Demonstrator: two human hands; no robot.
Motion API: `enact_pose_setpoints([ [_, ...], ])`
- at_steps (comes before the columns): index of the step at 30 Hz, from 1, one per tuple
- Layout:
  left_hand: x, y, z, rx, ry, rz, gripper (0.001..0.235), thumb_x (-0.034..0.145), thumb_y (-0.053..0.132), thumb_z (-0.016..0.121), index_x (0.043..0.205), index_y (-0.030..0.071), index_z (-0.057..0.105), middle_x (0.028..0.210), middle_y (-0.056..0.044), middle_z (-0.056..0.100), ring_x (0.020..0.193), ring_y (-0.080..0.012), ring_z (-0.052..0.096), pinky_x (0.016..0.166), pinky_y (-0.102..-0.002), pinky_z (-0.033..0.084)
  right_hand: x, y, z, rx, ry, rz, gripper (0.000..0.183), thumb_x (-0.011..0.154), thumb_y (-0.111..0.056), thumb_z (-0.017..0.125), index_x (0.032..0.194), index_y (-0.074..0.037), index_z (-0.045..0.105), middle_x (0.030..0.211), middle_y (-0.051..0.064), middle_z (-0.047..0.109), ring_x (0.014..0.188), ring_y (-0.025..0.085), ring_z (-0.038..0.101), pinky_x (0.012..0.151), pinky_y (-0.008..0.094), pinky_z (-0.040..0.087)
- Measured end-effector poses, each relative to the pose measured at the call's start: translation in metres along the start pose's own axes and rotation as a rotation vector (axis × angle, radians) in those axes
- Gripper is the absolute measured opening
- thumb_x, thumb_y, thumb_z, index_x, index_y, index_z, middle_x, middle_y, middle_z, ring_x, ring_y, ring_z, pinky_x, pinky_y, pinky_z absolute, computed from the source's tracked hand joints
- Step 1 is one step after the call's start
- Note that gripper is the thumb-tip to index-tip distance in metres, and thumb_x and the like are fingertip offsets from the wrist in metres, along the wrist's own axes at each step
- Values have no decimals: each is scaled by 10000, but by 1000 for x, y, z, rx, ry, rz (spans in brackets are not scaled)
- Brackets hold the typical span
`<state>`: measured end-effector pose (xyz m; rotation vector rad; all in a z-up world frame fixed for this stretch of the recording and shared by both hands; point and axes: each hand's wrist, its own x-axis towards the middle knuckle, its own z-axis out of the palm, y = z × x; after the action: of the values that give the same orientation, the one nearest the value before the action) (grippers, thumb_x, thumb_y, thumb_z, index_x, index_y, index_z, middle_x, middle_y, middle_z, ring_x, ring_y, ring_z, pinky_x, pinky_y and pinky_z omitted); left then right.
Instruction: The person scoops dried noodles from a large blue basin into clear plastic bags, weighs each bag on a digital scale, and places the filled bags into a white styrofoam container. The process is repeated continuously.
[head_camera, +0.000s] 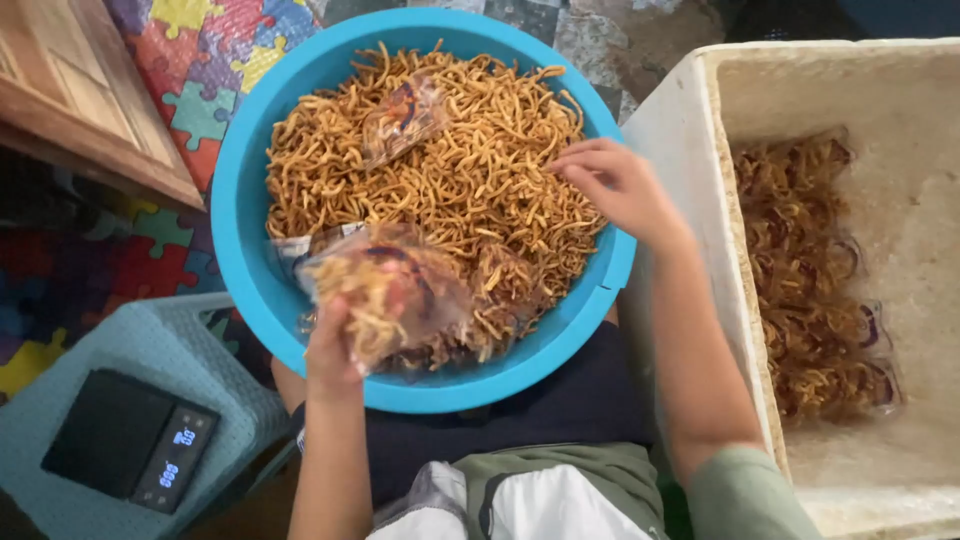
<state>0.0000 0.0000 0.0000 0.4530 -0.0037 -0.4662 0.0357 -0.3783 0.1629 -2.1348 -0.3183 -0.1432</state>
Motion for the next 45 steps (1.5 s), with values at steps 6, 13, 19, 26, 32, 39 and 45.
enact_pose_setpoints([
  [6, -19, 0, 42, 2, 4, 65, 564, 886, 301, 478, 1430, 286, 330, 1440, -82, 405, 1315, -425, 333, 1018, -691, 199, 6, 173, 85, -627, -84, 253, 488, 728, -451, 722, 1065, -111, 628, 980, 175, 641, 917, 361, 638, 769, 479, 522],
  [13, -12, -6, 9, 8, 79, 34, 600, 861, 341, 478, 1437, 306, 314, 1435, -69, 398, 1266, -404, 390, 964, -714, 262, 9, 131, 97, -587, -172, 441, 781, 718, -490, 723, 1288, -71, 393, 1154, 266, 492, 1020, 464, 583, 855, 526, 504],
  [19, -4, 14, 31, -141, -160, 100, 629, 957, 271, 537, 1489, 265, 201, 1512, -121, 265, 1334, -343, 340, 997, -592, 370, 24, 110, 79, -342, -196, 560, 559, 805, -294, 685, 1267, -90, 444, 1186, 258, 481, 1036, 409, 594, 855, 491, 502],
  [26, 10, 6, 18, -215, -187, 69, 619, 973, 260, 513, 1496, 281, 184, 1534, -157, 172, 1365, -366, 267, 1033, -581, 309, 25, 127, 76, -384, -144, 494, 646, 707, -342, 764, 1204, -38, 486, 1092, 278, 524, 997, 466, 586, 833, 511, 496],
  [32, 20, 12, 29, -150, -124, 76, 573, 954, 298, 482, 1475, 253, 247, 1506, -153, 250, 1325, -372, 341, 986, -614, 358, 25, 150, 49, -345, 39, 372, 294, 735, -257, 739, 1008, -149, 715, 933, 81, 704, 904, 289, 652, 785, 368, 524],
  [39, 89, 9, 45, 5, -136, -57, 549, 901, 425, 501, 1402, 228, 394, 1458, -149, 375, 1300, -315, 421, 1017, -577, 358, 37, 124, 39, -281, 129, 417, 147, 785, -168, 674, 890, -229, 757, 850, 23, 703, 868, 279, 656, 822, 357, 514],
  [45, 126, 0, 80, 4, 38, -226, 601, 866, 466, 541, 1326, 83, 485, 1317, -188, 519, 1158, -370, 544, 969, -589, 420, 48, 30, 7, -170, 101, 375, 177, 793, -240, 675, 960, -278, 721, 937, 55, 701, 964, 288, 634, 849, 385, 500],
])
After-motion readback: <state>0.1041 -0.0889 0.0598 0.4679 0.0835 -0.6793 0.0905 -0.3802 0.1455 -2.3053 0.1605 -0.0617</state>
